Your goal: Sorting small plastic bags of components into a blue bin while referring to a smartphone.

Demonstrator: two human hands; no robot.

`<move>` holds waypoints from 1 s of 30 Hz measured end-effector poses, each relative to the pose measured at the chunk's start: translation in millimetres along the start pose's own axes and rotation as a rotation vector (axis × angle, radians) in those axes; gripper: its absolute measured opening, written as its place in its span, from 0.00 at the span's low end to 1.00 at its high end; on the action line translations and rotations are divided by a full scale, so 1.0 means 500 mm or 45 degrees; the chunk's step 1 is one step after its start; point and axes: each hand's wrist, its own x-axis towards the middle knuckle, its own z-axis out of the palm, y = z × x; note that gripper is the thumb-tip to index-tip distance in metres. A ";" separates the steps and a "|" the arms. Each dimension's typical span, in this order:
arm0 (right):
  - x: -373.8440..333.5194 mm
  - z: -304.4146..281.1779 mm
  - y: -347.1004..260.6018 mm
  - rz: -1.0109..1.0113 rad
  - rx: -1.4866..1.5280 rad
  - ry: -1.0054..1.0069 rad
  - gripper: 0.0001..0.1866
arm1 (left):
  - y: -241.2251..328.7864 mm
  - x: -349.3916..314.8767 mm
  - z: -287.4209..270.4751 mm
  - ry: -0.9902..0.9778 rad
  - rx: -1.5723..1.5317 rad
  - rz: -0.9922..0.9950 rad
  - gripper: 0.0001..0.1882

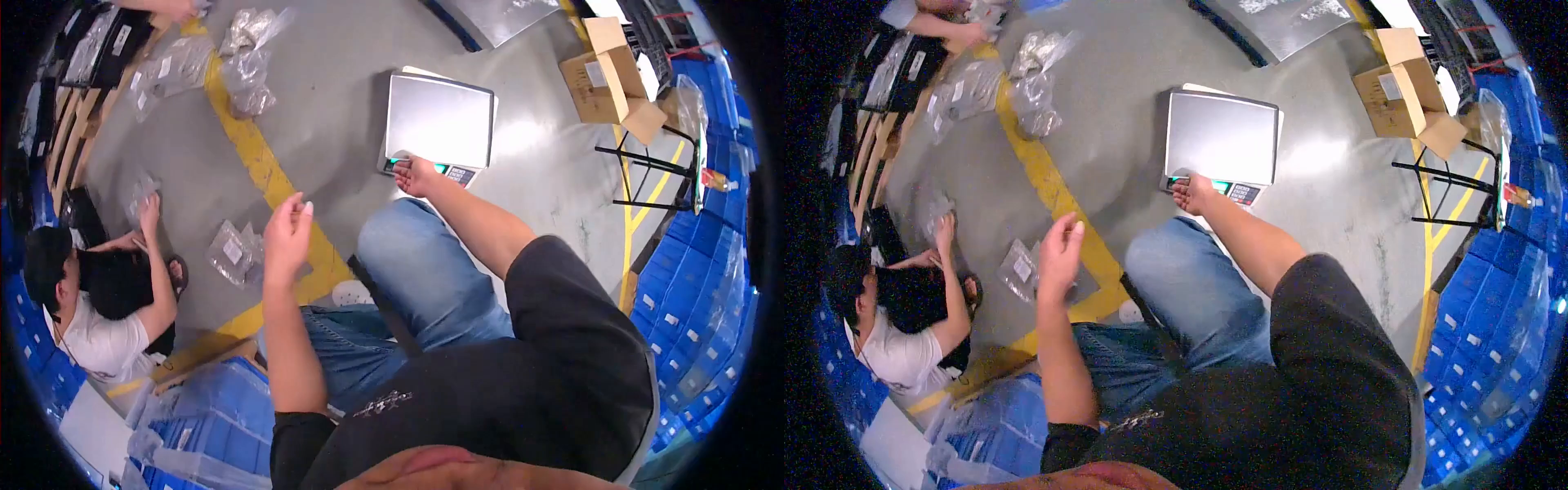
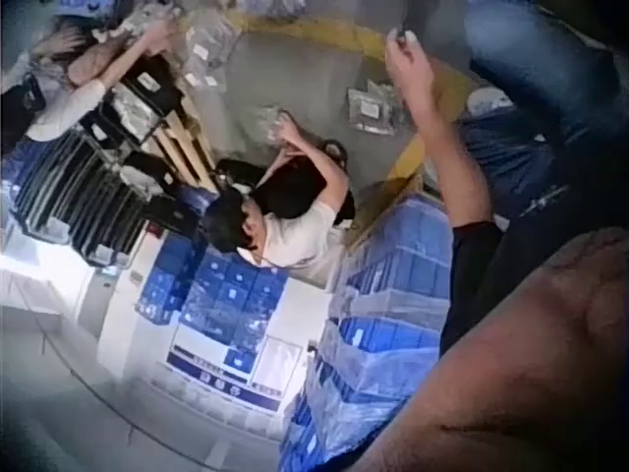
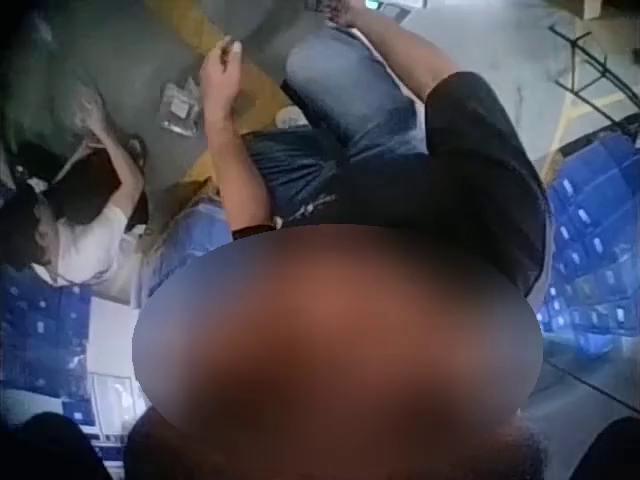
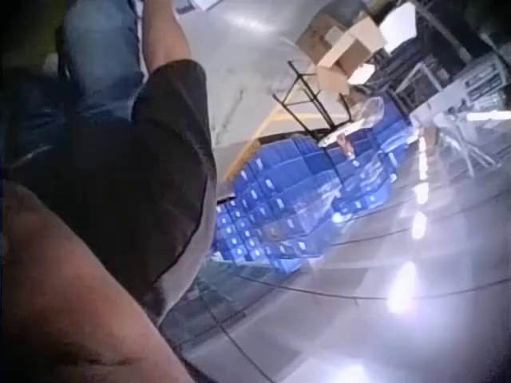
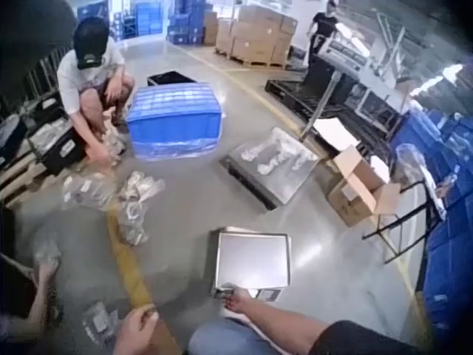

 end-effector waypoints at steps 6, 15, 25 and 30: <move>0.033 -0.011 0.012 -0.205 0.199 -0.104 0.16 | -0.114 0.081 -0.016 0.081 -0.016 0.056 0.22; 0.002 0.016 -0.039 -0.191 0.209 -0.183 0.16 | -0.153 0.118 -0.022 -0.024 0.078 0.000 0.23; -0.059 -0.242 0.071 -0.246 -0.333 0.124 0.26 | -0.204 0.165 -0.009 -0.004 0.067 -0.015 0.25; 0.034 -0.454 0.048 -0.527 -0.062 0.558 0.23 | -0.277 0.218 0.010 -0.067 0.073 -0.048 0.23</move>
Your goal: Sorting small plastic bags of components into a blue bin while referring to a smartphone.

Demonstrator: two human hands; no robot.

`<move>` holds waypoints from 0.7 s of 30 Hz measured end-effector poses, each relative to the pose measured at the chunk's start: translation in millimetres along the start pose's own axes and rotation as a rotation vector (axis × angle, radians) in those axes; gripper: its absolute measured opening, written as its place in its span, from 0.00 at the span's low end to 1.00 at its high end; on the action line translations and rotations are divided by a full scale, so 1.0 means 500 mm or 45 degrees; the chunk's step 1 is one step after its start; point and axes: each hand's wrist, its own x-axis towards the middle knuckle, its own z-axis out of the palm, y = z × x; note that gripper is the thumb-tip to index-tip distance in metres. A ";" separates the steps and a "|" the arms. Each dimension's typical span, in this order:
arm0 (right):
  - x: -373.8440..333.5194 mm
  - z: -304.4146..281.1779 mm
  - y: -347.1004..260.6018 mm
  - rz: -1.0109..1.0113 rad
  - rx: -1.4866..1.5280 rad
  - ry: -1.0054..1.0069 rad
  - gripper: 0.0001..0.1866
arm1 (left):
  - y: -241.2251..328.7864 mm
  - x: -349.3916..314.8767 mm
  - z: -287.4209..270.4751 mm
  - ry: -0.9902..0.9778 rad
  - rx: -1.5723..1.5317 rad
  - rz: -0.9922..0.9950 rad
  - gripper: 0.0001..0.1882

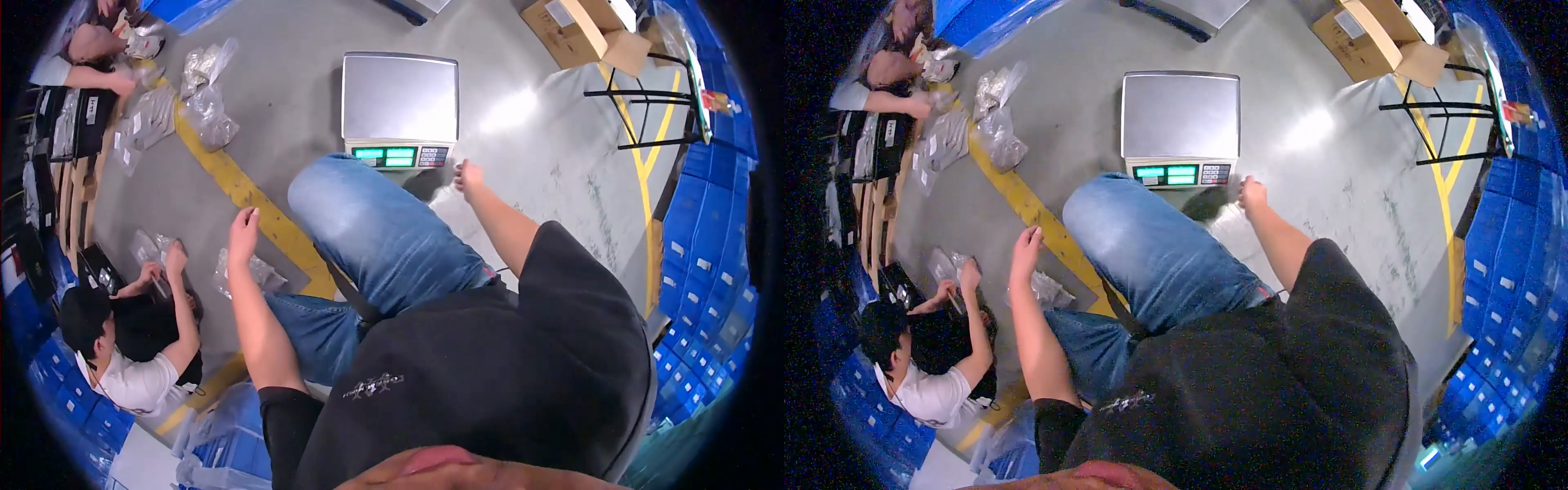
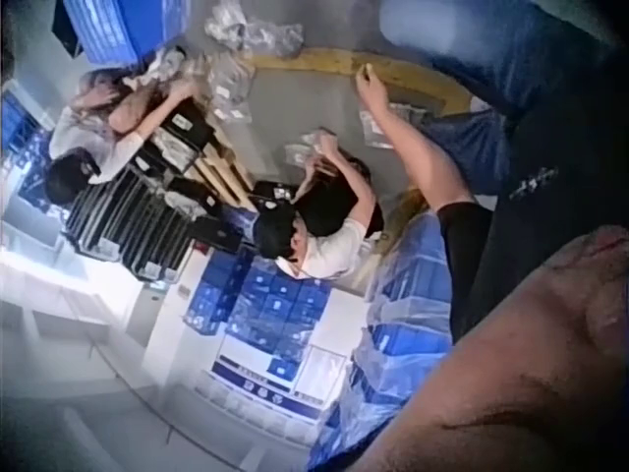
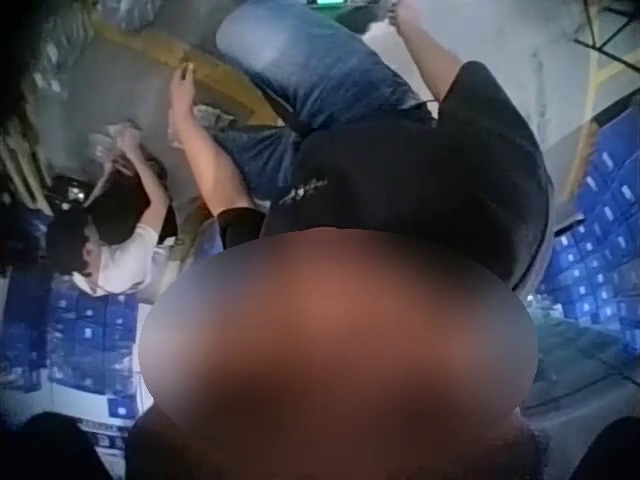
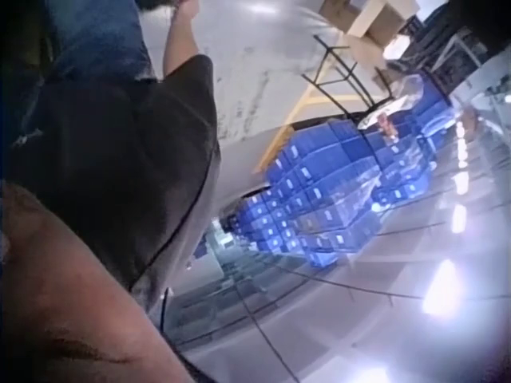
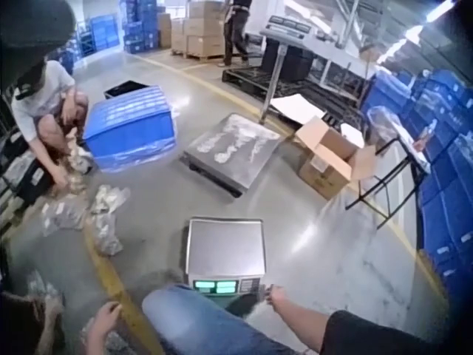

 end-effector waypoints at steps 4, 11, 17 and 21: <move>0.044 -0.027 -0.052 -0.117 0.018 0.103 0.22 | -0.006 0.003 0.015 0.034 -0.097 0.015 0.22; 0.062 0.038 -0.112 0.094 0.285 -0.205 0.18 | -0.003 -0.052 0.039 0.031 -0.034 0.006 0.21; 0.128 0.054 -0.109 0.088 0.287 -0.264 0.14 | -0.016 -0.068 0.039 -0.029 0.153 -0.096 0.24; 0.131 0.086 -0.104 0.092 0.293 -0.321 0.15 | 0.006 -0.099 0.042 0.004 0.212 -0.106 0.23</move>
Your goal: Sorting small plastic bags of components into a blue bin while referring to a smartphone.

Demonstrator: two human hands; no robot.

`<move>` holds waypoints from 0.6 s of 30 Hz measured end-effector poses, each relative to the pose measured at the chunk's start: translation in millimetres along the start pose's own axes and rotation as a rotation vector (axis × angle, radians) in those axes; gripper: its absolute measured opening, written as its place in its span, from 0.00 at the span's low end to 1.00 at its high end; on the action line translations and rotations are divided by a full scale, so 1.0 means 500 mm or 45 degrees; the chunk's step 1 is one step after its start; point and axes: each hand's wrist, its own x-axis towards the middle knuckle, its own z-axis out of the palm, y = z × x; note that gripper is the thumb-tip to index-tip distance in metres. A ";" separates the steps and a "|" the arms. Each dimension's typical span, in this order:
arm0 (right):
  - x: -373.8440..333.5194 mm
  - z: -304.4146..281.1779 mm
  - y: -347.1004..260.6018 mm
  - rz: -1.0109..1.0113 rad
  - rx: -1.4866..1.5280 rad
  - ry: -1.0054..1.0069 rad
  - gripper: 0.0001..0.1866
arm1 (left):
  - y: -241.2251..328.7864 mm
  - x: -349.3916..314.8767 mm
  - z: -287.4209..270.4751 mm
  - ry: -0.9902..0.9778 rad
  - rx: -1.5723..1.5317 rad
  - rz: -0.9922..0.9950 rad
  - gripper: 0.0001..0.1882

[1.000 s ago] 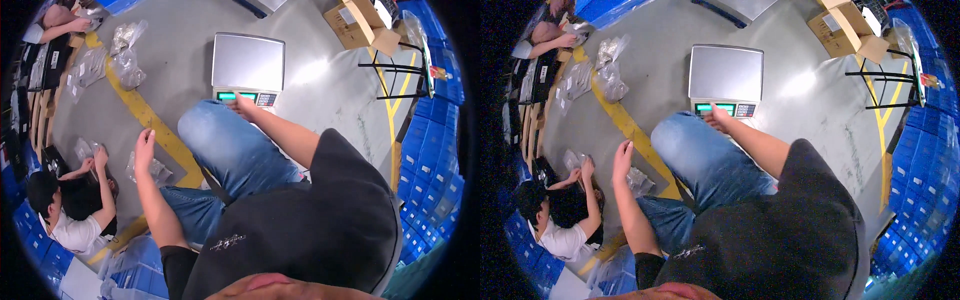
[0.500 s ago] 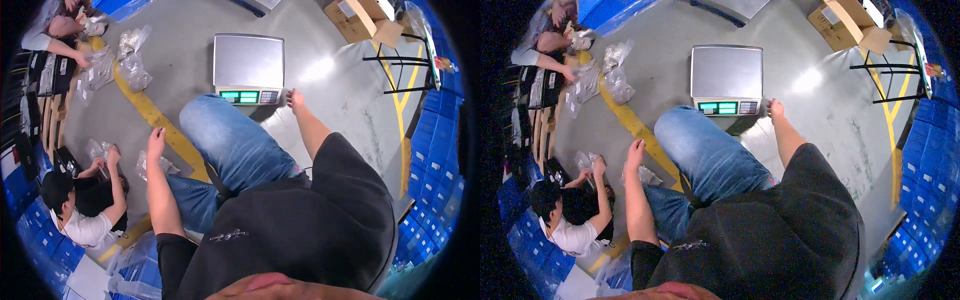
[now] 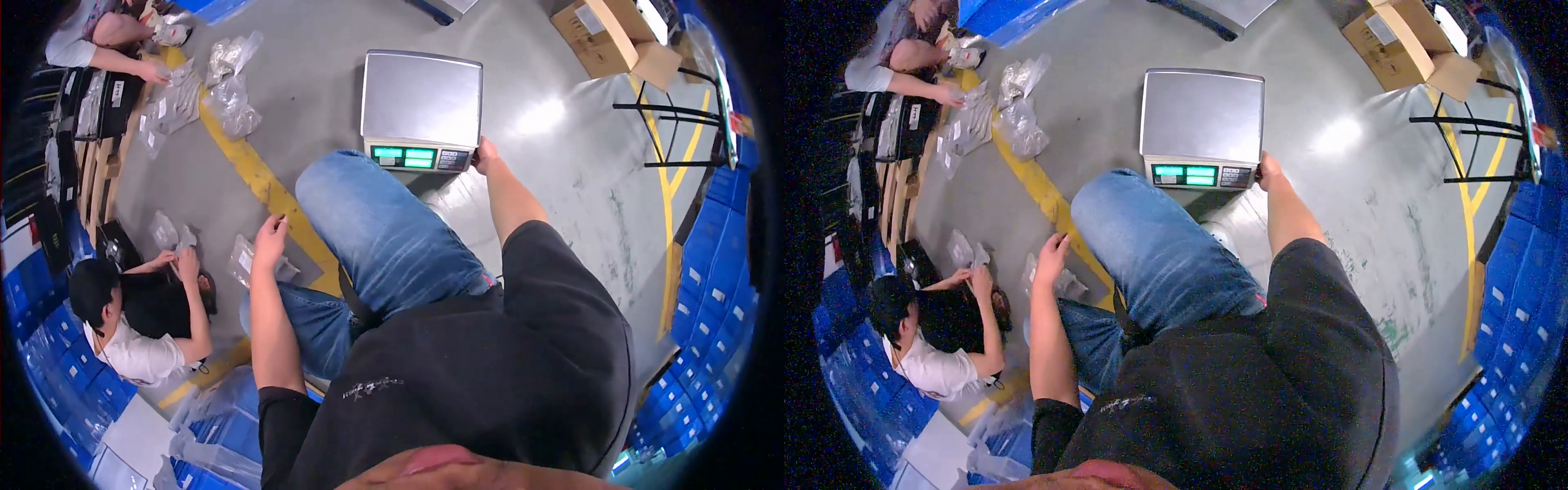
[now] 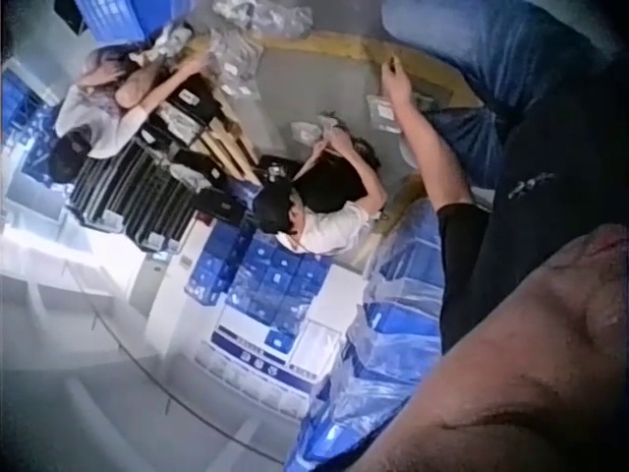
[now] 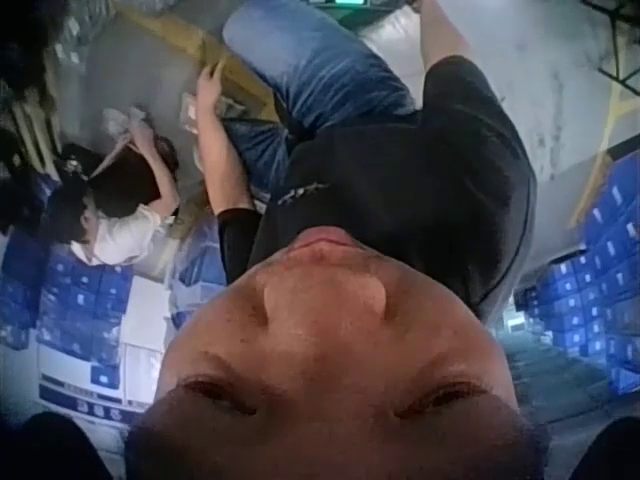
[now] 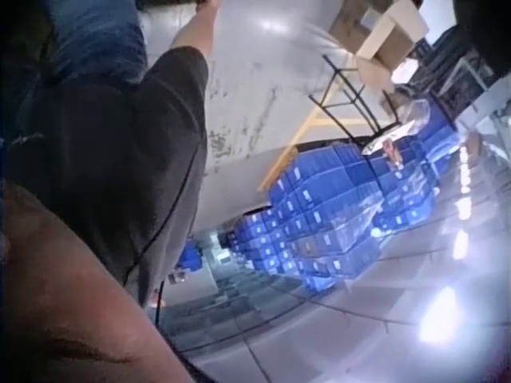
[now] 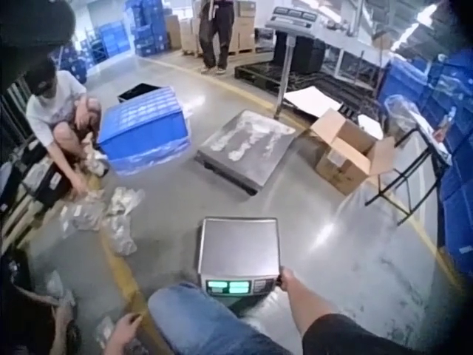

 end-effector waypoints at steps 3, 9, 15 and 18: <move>0.064 -0.042 0.012 -0.014 0.253 -0.077 0.15 | 0.024 0.009 0.012 -0.011 0.042 0.044 0.23; 0.027 0.011 0.017 -0.037 0.376 -0.043 0.14 | 0.032 -0.015 0.004 -0.021 0.034 0.036 0.22; 0.022 0.002 -0.012 -0.026 0.318 -0.018 0.14 | 0.067 -0.011 0.010 -0.053 0.088 0.060 0.22; 0.018 0.005 -0.017 -0.031 0.320 -0.043 0.14 | 0.076 -0.009 0.015 -0.071 0.086 0.047 0.22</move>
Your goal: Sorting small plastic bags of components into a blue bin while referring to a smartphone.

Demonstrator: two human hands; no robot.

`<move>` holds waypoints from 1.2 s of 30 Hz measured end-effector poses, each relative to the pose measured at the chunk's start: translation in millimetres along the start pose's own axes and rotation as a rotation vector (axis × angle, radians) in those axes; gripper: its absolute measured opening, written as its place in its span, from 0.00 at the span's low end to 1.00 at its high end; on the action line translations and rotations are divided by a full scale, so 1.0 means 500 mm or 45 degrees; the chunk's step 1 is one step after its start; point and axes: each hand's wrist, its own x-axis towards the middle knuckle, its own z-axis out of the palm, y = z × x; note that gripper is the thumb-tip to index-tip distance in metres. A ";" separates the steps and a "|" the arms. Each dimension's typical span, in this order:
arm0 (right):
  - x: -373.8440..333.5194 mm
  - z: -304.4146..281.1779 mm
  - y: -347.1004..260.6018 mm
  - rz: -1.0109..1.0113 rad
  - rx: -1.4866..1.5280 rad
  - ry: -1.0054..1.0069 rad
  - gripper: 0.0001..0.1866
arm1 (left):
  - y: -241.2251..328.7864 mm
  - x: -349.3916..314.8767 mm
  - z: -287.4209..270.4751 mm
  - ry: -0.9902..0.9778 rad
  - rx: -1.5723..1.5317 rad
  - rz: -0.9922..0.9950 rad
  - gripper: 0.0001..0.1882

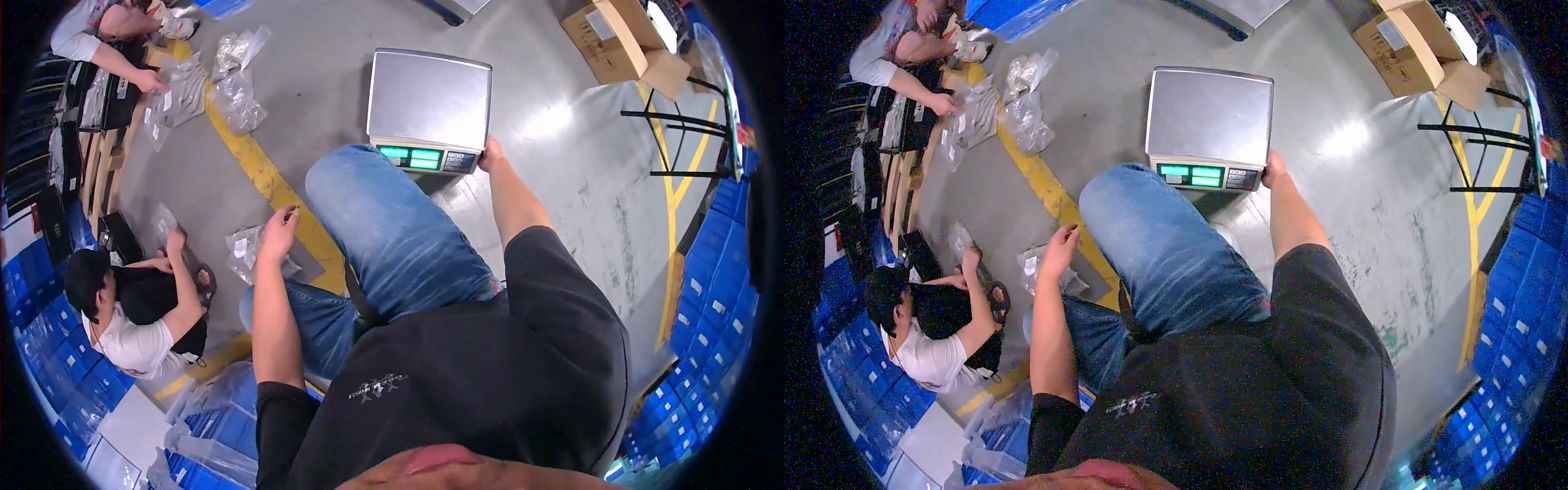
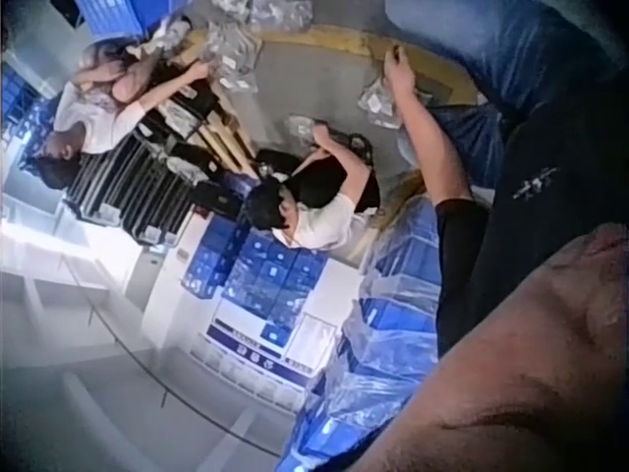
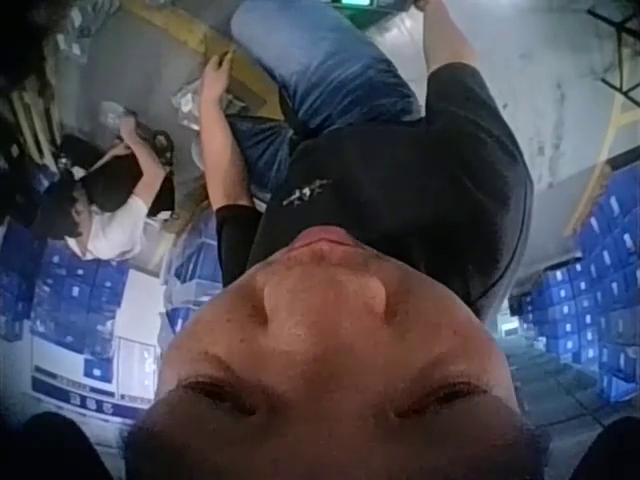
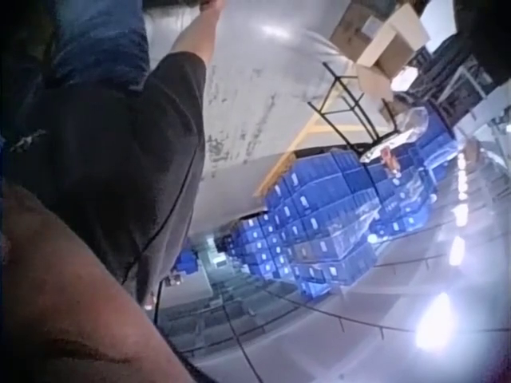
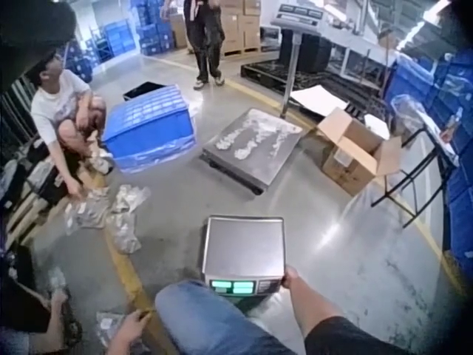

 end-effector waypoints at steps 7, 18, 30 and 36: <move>0.045 -0.033 0.006 -0.049 -0.020 -0.022 0.16 | 0.042 0.011 -0.001 0.006 -0.011 -0.002 0.23; -0.164 -0.097 0.005 -0.759 -0.620 0.426 0.15 | 0.041 0.011 -0.008 0.236 -0.282 0.029 0.25; -0.605 0.580 -0.018 -0.928 -1.206 -1.177 0.14 | 0.148 0.002 0.022 0.106 -0.168 0.130 0.26; -0.675 0.718 0.230 -0.980 -1.743 -1.584 0.19 | 0.102 0.011 0.086 0.399 -0.374 0.457 0.24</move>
